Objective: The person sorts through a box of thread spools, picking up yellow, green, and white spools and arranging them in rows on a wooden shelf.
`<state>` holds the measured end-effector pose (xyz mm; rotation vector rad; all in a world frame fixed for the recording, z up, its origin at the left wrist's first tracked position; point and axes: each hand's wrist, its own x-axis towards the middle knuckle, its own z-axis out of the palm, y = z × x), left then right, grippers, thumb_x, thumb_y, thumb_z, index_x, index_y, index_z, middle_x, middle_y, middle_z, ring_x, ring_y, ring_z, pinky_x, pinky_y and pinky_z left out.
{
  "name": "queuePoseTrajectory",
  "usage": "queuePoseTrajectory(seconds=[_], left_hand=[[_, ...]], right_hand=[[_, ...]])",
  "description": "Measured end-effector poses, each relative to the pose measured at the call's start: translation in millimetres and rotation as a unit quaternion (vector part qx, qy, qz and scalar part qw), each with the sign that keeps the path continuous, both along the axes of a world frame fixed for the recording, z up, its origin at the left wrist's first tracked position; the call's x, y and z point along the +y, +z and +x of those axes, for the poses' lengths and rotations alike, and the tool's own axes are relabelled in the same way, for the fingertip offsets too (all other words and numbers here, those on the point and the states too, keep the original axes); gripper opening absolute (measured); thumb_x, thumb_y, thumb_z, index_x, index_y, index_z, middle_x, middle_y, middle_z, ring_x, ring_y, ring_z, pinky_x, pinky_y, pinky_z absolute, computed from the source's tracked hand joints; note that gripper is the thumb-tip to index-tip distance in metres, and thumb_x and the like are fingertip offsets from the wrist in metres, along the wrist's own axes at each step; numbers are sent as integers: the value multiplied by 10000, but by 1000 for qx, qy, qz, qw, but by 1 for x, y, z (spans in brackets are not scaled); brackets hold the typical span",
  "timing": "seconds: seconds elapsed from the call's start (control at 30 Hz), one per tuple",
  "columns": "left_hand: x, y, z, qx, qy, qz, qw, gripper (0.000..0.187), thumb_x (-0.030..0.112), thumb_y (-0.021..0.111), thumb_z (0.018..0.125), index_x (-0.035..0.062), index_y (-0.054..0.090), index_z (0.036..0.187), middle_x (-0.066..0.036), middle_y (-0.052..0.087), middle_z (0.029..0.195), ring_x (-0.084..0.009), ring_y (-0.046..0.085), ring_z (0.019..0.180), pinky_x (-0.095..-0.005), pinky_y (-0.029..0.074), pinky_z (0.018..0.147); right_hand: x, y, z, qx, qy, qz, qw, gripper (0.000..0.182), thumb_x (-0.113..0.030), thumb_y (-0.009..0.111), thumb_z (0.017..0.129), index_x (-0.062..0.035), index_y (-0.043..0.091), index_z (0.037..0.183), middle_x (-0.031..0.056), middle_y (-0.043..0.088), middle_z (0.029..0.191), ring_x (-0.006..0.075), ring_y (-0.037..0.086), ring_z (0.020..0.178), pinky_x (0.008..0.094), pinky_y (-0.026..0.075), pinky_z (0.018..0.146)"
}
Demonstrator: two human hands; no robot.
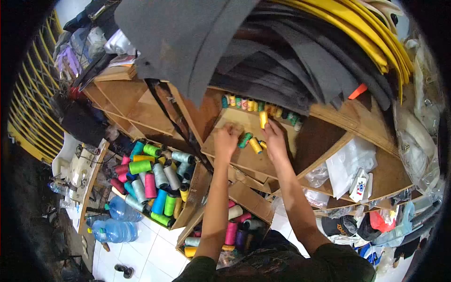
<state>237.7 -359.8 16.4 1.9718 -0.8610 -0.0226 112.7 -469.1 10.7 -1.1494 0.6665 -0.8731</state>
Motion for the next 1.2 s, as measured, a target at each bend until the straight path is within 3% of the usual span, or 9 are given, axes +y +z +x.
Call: queuePoseTrajectory(seconds=[0.1,0.27,0.5,0.53,0.77,0.9,1.0,1.1,1.2], left_hand=[[17,5,-26,-12,-65,83,994,356,186,631,827,-13,601,1120,-228,652,943,-383,634,875,-439,502,795],[21,0,-29,-63,-92,123,986,319,195,644,818,-27,649,1048,-276,632,932,-394,636,843,-419,514,764],[30,0,-24,-24,52,10,998,285,102,663,773,-13,655,1034,-279,619,874,-383,636,773,-401,510,714],[36,6,-24,-74,70,-11,995,275,101,671,789,-17,652,1037,-261,618,916,-359,640,755,-384,513,681],[47,-10,-4,-59,66,-96,991,288,119,661,829,-8,641,1086,-225,624,1012,-314,646,870,-376,512,746],[47,-17,-6,183,72,-154,968,323,177,682,823,9,648,1097,-196,638,1014,-320,640,894,-378,495,797],[46,-30,2,32,67,-146,986,326,201,677,834,21,649,1105,-185,641,1004,-287,642,855,-355,496,766],[47,-32,2,89,68,-133,985,329,208,674,837,21,648,1107,-186,641,1010,-272,636,831,-344,493,752],[46,-40,7,32,49,-165,985,342,138,677,845,-30,621,1138,-157,632,1037,-161,647,734,-273,547,610]], right_hand=[[-5,12,31,-2,67,-5,998,321,-117,548,938,88,519,1182,132,562,1135,211,572,1031,298,478,897],[-29,-11,105,194,-16,-317,928,279,-98,673,802,9,600,1049,113,676,904,205,646,846,337,499,767],[-23,-11,153,315,-61,-361,876,244,-140,677,789,12,613,969,168,666,858,296,647,817,374,504,725],[-16,1,151,348,-41,-329,877,237,-41,618,786,46,585,1004,272,633,941,376,638,908,429,508,770],[-9,-1,157,397,-63,-339,851,243,-58,531,855,66,544,1064,294,618,975,404,624,930,448,515,781],[-18,-26,171,357,-121,-359,854,235,-76,425,897,57,564,1032,283,623,978,410,625,912,446,514,766],[-18,-26,173,327,-121,-288,892,212,-58,472,865,62,571,1009,280,628,943,413,634,877,445,521,729],[-17,-24,170,317,-168,-403,842,295,1,603,762,104,515,1025,282,623,859,415,630,830,440,508,693],[-8,-10,161,319,-148,-354,866,273,-8,632,742,113,542,969,282,621,843,421,627,813,446,506,690]])
